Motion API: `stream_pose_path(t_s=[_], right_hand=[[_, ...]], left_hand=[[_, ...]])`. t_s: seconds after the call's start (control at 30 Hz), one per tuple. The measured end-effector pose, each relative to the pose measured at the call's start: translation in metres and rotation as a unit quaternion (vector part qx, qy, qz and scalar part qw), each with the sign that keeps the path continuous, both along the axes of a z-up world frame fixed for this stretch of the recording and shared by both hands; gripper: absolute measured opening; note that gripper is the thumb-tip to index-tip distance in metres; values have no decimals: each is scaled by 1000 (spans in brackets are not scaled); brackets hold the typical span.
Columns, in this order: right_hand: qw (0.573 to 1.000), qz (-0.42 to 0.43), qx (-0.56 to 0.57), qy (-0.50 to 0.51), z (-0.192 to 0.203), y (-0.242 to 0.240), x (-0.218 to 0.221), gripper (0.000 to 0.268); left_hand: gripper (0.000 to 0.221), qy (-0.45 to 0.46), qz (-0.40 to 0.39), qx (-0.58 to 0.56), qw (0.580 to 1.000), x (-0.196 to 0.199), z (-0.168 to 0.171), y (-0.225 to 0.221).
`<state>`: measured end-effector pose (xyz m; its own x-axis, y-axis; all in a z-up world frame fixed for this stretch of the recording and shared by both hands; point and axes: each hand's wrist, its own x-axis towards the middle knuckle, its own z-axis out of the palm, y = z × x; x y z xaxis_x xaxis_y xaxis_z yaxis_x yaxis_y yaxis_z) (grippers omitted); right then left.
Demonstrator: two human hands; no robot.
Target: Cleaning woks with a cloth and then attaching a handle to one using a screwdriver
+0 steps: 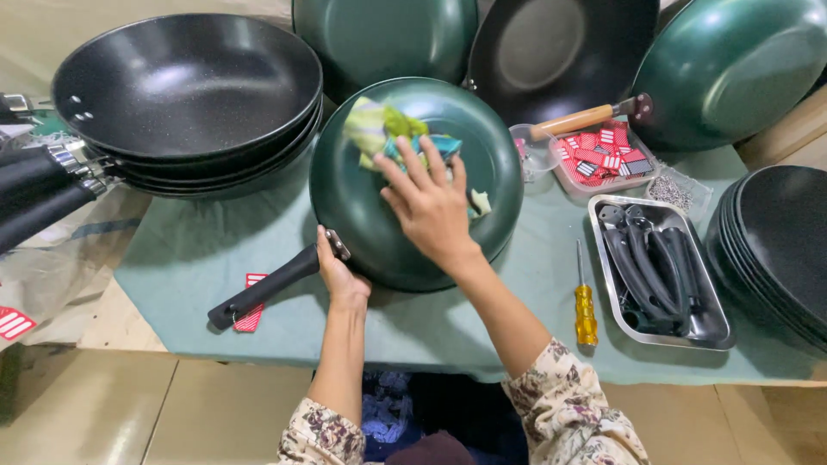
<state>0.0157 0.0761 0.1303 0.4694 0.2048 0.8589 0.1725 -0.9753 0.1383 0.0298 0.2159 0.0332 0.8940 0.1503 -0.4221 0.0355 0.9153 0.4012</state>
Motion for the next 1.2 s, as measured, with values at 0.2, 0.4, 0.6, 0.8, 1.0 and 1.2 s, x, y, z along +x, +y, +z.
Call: stream_pose_path(t_s=[0.2, 0.4, 0.6, 0.8, 1.0, 1.2], right_hand=[[998, 63, -11, -7, -23, -2, -54, 38], [963, 33, 266, -11, -29, -106, -20, 33], [820, 40, 569, 48, -40, -136, -13, 39], [972, -43, 233, -1, -37, -88, -32, 34], [930, 80, 355, 45, 6, -126, 6, 31], [861, -66, 434, 258, 69, -120, 58, 64]], left_hand=[[37, -16, -9, 17, 1000, -2, 3, -2], [34, 5, -4, 15, 1000, -2, 0, 0], [35, 7, -11, 11, 1000, 0, -4, 1], [33, -2, -11, 10, 1000, 1, -2, 1], [34, -5, -13, 15, 1000, -2, 3, 1], [32, 5, -3, -23, 1000, -2, -1, 1]])
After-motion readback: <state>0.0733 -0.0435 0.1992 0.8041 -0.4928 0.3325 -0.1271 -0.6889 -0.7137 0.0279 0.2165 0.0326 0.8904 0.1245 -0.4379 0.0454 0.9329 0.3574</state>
